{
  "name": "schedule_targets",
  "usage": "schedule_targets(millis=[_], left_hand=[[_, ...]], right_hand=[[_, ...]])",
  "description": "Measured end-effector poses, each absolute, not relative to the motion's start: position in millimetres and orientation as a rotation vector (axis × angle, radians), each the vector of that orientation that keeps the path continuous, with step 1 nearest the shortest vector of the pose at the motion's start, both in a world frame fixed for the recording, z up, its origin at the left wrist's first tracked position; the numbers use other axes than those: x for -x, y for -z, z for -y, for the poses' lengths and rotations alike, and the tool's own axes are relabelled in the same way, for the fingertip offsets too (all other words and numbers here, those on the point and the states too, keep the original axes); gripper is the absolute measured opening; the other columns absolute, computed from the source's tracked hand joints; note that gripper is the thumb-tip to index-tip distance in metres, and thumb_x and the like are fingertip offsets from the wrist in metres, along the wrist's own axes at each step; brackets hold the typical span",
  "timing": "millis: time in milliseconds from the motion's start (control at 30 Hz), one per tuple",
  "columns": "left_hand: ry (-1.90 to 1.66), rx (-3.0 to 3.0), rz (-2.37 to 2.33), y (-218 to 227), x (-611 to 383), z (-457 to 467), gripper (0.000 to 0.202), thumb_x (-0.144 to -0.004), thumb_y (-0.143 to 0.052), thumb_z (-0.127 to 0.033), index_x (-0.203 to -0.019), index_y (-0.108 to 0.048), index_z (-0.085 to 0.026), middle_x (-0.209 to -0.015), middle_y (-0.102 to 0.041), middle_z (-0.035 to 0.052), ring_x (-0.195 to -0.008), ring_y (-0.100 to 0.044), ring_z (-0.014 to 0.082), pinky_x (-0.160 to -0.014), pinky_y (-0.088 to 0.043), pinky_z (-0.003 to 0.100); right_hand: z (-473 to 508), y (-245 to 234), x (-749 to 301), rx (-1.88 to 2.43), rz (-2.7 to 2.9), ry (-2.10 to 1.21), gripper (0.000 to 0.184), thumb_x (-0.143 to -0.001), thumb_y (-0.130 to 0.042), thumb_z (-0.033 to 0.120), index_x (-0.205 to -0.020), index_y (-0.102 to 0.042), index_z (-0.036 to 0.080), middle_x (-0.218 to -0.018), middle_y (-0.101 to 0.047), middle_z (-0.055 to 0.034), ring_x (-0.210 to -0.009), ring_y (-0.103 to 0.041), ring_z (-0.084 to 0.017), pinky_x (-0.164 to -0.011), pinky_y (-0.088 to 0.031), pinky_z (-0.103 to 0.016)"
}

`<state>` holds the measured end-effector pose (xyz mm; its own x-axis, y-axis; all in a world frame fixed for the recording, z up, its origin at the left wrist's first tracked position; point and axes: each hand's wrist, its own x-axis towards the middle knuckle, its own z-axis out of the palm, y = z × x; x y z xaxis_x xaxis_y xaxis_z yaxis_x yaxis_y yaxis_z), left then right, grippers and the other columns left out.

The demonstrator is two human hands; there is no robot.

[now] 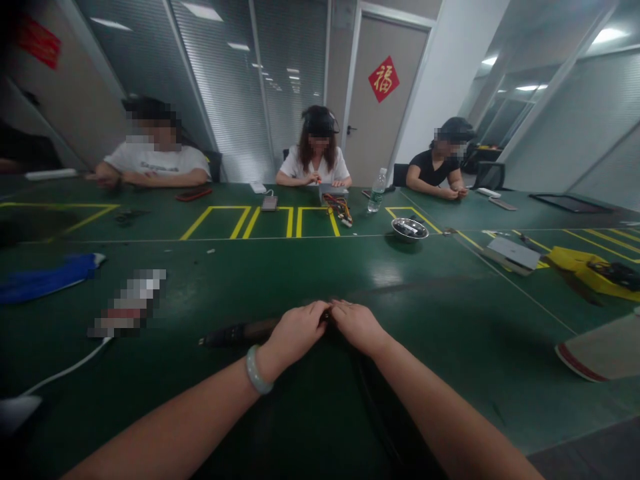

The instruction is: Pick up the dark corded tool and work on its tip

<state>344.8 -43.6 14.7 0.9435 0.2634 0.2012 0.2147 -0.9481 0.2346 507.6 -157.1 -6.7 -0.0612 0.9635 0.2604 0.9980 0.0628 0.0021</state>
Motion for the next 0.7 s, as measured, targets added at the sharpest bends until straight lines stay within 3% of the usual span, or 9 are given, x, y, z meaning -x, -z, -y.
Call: schedule_targets(millis=[67,133,200,267,433,600,700], left_hand=[[-0.338,-2.884,-0.363,-19.0,-344.1,44.7,0.018,-0.095,-0.042,-0.021,-0.111,-0.049,-0.018,-0.103,-0.063,0.0063,-0.093,-0.064,0.0188,-0.083,-0.051,0.033],[-0.365,-2.880,-0.344,-26.1,-339.7,48.1,0.022,-0.093,-0.046,-0.022,-0.115,-0.049,-0.018,-0.113,-0.062,0.0074,-0.107,-0.060,0.0200,-0.093,-0.048,0.035],[-0.451,-2.857,-0.261,-34.1,-329.2,53.5,0.034,-0.092,-0.050,-0.023,-0.125,-0.046,-0.018,-0.130,-0.056,0.0090,-0.129,-0.045,0.0216,-0.109,-0.036,0.037],[-0.521,-2.809,-0.112,-39.4,-312.2,59.3,0.046,-0.092,-0.050,-0.026,-0.136,-0.039,-0.019,-0.142,-0.046,0.0085,-0.139,-0.031,0.0210,-0.117,-0.024,0.039],[-0.265,-2.697,0.254,-30.2,-260.1,61.8,0.049,-0.095,-0.046,-0.035,-0.142,-0.036,-0.023,-0.148,-0.041,0.0033,-0.142,-0.025,0.0182,-0.119,-0.017,0.037],[-0.099,-2.626,0.119,-17.7,-239.5,38.6,0.059,-0.096,-0.039,-0.050,-0.148,-0.027,-0.025,-0.155,-0.025,0.0040,-0.145,-0.013,0.0216,-0.119,-0.014,0.042],[-0.079,-2.604,0.021,-18.3,-239.6,26.1,0.058,-0.097,-0.035,-0.051,-0.149,-0.025,-0.025,-0.157,-0.020,0.0037,-0.145,-0.011,0.0218,-0.119,-0.013,0.044]], right_hand=[[155.8,7.6,-508.6,2.052,2.143,0.205,0.019,-0.090,-0.050,0.012,-0.104,-0.061,0.016,-0.112,-0.066,-0.0104,-0.102,-0.064,-0.020,-0.093,-0.050,-0.034],[156.2,6.1,-508.6,2.047,2.152,0.175,0.019,-0.089,-0.048,0.009,-0.102,-0.060,0.016,-0.104,-0.067,-0.0097,-0.094,-0.065,-0.021,-0.087,-0.051,-0.034],[157.4,4.7,-508.3,1.982,2.172,0.181,0.023,-0.088,-0.046,0.007,-0.105,-0.058,0.016,-0.104,-0.066,-0.0101,-0.094,-0.064,-0.021,-0.085,-0.051,-0.035],[157.6,5.1,-507.8,1.903,2.195,0.184,0.024,-0.087,-0.046,0.007,-0.106,-0.058,0.016,-0.105,-0.064,-0.0103,-0.097,-0.061,-0.022,-0.088,-0.048,-0.038],[146.3,8.4,-508.7,1.955,2.198,0.170,0.020,-0.096,-0.039,0.017,-0.099,-0.058,0.021,-0.098,-0.063,-0.0102,-0.091,-0.060,-0.023,-0.083,-0.043,-0.042],[152.0,2.3,-561.9,2.010,2.144,0.203,0.027,-0.099,-0.037,0.033,-0.096,-0.062,0.022,-0.092,-0.064,-0.0175,-0.087,-0.062,-0.024,-0.078,-0.042,-0.043],[192.5,-2.0,-611.4,2.010,1.952,0.301,0.039,-0.094,-0.041,0.052,-0.088,-0.065,0.022,-0.079,-0.064,-0.0168,-0.072,-0.064,-0.022,-0.064,-0.044,-0.041]])
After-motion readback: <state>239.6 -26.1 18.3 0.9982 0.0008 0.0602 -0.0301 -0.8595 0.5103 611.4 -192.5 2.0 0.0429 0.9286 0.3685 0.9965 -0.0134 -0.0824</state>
